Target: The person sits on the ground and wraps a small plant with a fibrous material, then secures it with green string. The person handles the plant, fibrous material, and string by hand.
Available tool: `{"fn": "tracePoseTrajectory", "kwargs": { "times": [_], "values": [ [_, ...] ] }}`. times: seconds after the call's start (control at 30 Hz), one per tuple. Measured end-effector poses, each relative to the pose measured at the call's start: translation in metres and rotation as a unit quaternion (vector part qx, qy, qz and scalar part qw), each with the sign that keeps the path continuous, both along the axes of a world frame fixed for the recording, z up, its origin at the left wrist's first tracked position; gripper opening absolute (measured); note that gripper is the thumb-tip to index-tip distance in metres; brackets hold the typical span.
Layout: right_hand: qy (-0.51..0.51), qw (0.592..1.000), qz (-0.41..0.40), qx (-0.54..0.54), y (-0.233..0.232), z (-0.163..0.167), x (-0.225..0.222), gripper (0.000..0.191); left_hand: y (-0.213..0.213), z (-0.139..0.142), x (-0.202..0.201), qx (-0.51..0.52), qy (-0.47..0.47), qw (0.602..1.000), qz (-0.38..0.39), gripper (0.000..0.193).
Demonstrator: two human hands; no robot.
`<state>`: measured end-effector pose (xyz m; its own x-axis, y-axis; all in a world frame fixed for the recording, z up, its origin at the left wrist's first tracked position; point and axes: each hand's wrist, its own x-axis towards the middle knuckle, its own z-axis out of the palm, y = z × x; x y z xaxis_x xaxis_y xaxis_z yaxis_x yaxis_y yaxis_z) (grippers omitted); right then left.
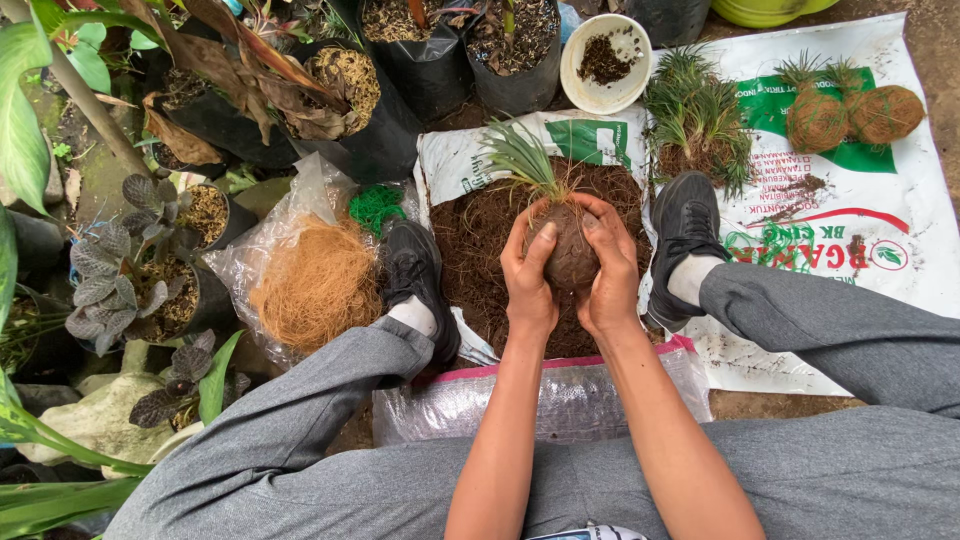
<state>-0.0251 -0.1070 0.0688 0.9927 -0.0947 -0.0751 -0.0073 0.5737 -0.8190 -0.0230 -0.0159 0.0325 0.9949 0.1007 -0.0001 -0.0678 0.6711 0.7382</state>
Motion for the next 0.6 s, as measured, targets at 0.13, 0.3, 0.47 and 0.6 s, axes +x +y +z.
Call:
{"fn": "tracePoseTrajectory", "kwargs": {
  "times": [0.13,0.3,0.47,0.6],
  "values": [
    [-0.007,1.0,-0.018,0.018,-0.001,-0.008,-0.001,0.031,-0.002,-0.008,0.001,0.034,0.014,0.999,0.008,0.056],
    [0.035,0.998,0.013,0.053,-0.006,-0.002,0.003,0.042,0.005,-0.005,0.005,0.035,0.024,0.999,-0.024,0.056],
    [0.073,0.995,0.024,0.067,-0.006,-0.003,0.006,0.039,0.009,-0.002,0.002,0.112,-0.035,0.993,-0.011,0.055],
    [0.033,0.998,-0.003,0.06,-0.006,-0.014,0.001,0.034,0.011,-0.005,0.001,0.146,-0.026,0.989,-0.019,0.054]
  ]
}}
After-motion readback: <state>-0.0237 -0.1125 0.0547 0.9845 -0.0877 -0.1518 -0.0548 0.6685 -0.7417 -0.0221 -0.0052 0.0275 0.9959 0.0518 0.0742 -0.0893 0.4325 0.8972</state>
